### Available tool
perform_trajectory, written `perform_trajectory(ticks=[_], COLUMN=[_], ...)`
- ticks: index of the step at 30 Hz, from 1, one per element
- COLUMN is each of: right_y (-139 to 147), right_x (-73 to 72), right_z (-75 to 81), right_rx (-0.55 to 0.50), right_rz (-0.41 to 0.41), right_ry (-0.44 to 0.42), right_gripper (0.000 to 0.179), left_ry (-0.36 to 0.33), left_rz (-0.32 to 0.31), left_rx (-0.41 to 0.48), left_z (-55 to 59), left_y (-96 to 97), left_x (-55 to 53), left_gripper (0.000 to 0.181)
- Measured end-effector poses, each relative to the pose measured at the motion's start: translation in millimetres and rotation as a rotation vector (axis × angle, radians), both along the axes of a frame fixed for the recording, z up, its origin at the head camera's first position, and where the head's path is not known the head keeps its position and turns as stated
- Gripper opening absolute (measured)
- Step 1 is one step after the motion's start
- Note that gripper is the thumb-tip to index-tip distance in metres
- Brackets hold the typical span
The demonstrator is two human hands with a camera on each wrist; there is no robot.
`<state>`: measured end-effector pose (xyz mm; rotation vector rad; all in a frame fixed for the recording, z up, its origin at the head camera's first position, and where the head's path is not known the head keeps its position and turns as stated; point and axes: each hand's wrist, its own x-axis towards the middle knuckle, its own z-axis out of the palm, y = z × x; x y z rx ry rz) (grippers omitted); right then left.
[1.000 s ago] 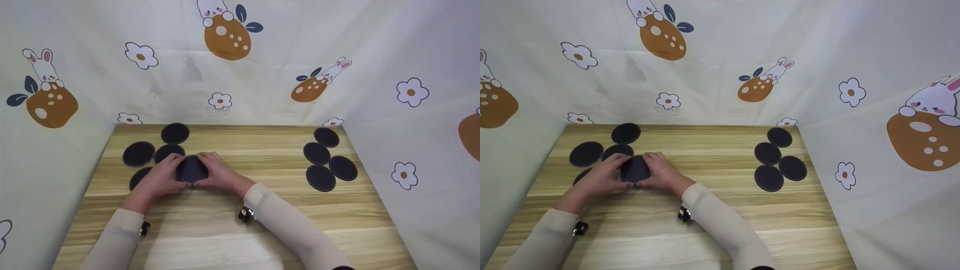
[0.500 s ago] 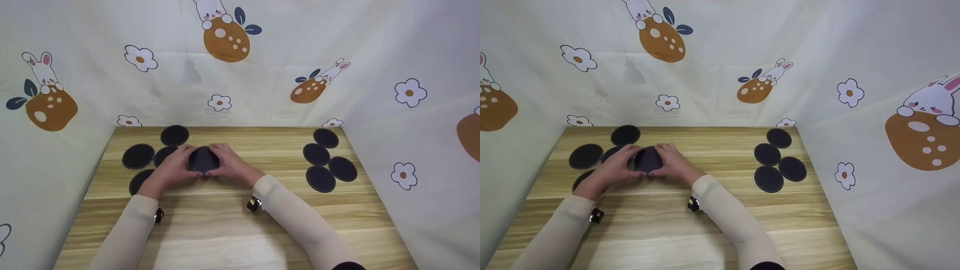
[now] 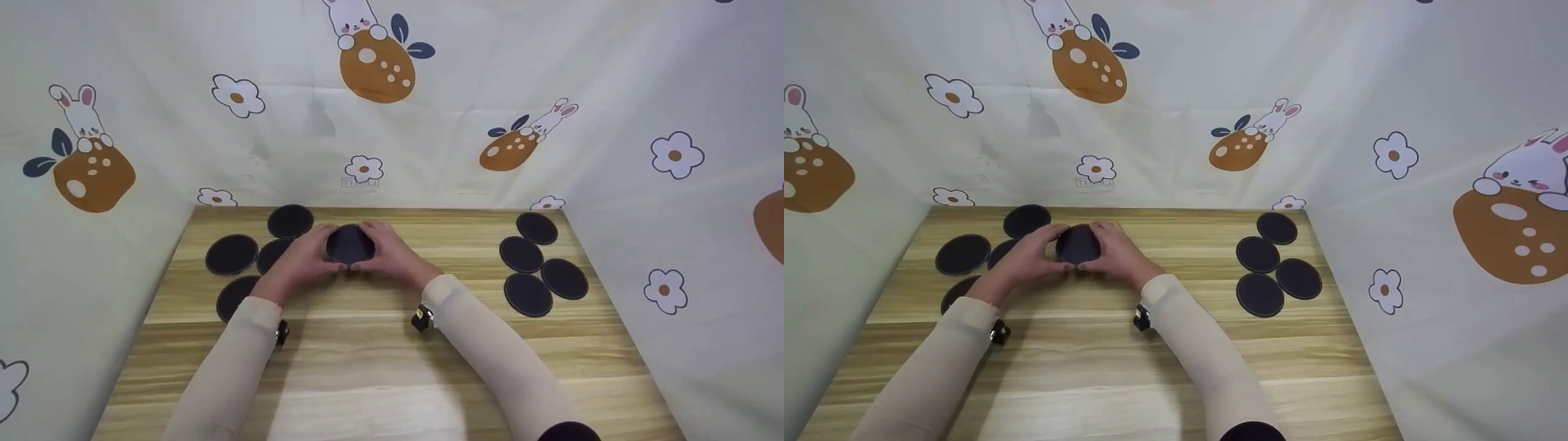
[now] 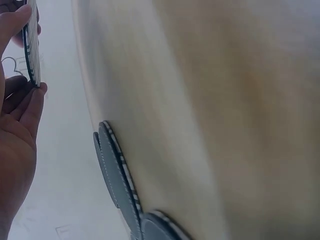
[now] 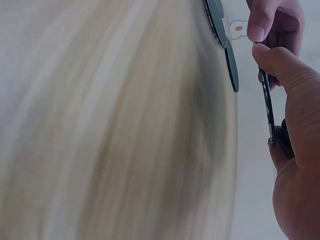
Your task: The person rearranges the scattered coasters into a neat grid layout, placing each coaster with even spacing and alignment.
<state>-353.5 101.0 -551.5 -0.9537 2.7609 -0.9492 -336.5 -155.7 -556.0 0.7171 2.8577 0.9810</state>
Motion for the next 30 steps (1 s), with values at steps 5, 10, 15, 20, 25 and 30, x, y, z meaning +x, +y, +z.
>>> perform_trajectory(ticks=[5,10,15,20,25,30], right_y=[5,11,14,17,16,15], right_x=[-8.0,-16.8,-25.6,-32.9,-38.5,-42.5], right_z=[3.3,5.9,7.2,6.0,12.1,18.9], right_rx=[-0.011,-0.024,-0.037,-0.045,-0.054,-0.049], right_rz=[-0.028,-0.046,-0.058,-0.087,-0.102,-0.11], right_ry=[-0.042,-0.051,-0.042,-0.065,-0.055,-0.039], right_gripper=[0.099,0.098,0.097,0.098,0.097,0.097], left_ry=[-0.02,-0.031,-0.021,-0.034,-0.026,-0.046], left_rz=[-0.014,-0.031,-0.031,-0.032,-0.049,-0.039], left_rx=[-0.012,-0.014,-0.017,-0.029,-0.033,-0.023], left_z=[4.8,9.4,14.0,18.6,27.4,35.0], left_y=[7.3,14.8,20.6,25.3,27.8,29.0], left_x=[-14.2,-27.0,-37.1,-45.5,-52.8,-59.5], left_gripper=[0.088,0.085,0.086,0.086,0.081,0.079])
